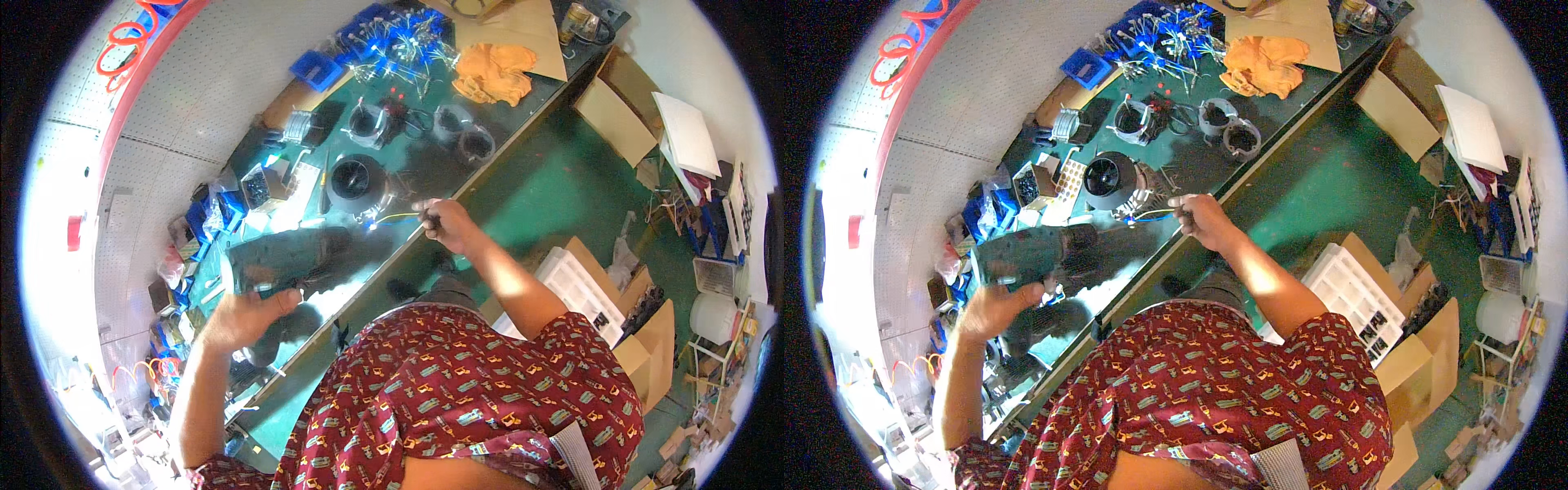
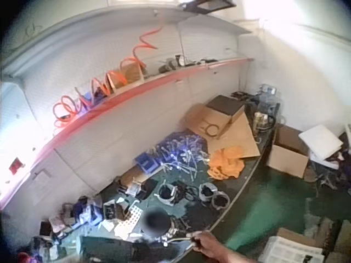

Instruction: The person assembles small black cylindrical electronic components on a green workbench. They insert wires into the components, then use a cordless drill to drive screws into each unit. The person handles the components one at a time, placing them on the table after each step.

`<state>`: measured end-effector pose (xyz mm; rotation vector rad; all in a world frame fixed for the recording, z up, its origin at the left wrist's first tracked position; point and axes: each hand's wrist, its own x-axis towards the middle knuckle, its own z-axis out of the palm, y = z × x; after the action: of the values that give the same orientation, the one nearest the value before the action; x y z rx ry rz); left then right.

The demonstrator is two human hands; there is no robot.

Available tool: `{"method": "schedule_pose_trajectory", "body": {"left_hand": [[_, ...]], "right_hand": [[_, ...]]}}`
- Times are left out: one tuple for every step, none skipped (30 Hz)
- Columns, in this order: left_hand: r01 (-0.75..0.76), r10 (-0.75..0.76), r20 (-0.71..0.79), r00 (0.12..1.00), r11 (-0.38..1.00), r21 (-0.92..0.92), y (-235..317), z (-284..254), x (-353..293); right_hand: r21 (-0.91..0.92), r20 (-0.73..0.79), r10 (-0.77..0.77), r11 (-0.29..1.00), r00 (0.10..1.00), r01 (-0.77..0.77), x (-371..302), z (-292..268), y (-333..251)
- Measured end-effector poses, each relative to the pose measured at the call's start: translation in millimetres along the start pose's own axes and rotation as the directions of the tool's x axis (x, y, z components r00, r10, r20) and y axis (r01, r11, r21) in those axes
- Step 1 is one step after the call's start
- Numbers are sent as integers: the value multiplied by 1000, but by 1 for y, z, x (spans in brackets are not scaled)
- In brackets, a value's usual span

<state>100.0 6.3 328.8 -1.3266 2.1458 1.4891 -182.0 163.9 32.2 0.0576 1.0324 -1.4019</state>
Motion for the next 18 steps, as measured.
{"method": "schedule_pose_trajectory", "body": {"left_hand": [[-27,27,6,1000,1000,2,-6,5,-2],[-162,162,0,987,985,54,-20,10,-1],[-121,121,-20,992,993,18,-25,14,-3],[-106,108,-41,993,993,45,-21,21,-4],[-91,95,-64,993,993,72,-16,27,-5],[-121,124,-69,990,992,45,-20,31,-3],[-147,148,-82,986,989,19,-28,36,-1],[-173,172,-96,980,985,-6,-34,40,0],[-187,182,-111,977,982,-36,-36,43,1],[-204,195,-124,973,977,-64,-38,45,2],[-221,208,-138,968,971,-92,-41,47,4],[-216,198,-127,972,964,-155,-45,48,7],[-164,145,-120,982,972,-170,-45,47,7],[-111,91,-112,990,977,-184,-45,47,7],[-58,38,-102,994,979,-198,-44,47,7],[-61,39,-107,993,976,-211,-45,47,7],[-65,41,-112,993,972,-225,-46,47,8],[-69,42,-117,992,969,-238,-48,47,9]], "right_hand": [[0,21,-14,1000,1000,14,-4,1,-2],[3,48,-27,1000,998,27,-12,7,-6],[6,76,-39,999,996,38,-17,10,-8],[-22,118,-54,998,992,57,-19,9,-11],[-33,111,-69,997,991,73,-21,10,-13],[-44,105,-82,995,991,87,-22,11,-13],[-56,106,-92,994,990,99,-23,16,-15],[-39,136,-100,994,986,106,-24,16,-17],[-40,143,-94,994,985,101,-23,17,-17],[-40,148,-91,994,985,98,-22,17,-17],[-40,153,-89,995,984,96,-21,17,-16],[-33,158,-88,995,983,95,-20,16,-16],[-24,163,-88,995,983,93,-20,17,-16],[-15,167,-88,996,982,92,-20,17,-16],[-10,169,-88,996,982,91,-20,17,-16],[-5,172,-86,996,981,88,-21,19,-17],[1,176,-85,996,981,86,-21,20,-18],[3,190,-83,996,978,84,-21,20,-19]]}}
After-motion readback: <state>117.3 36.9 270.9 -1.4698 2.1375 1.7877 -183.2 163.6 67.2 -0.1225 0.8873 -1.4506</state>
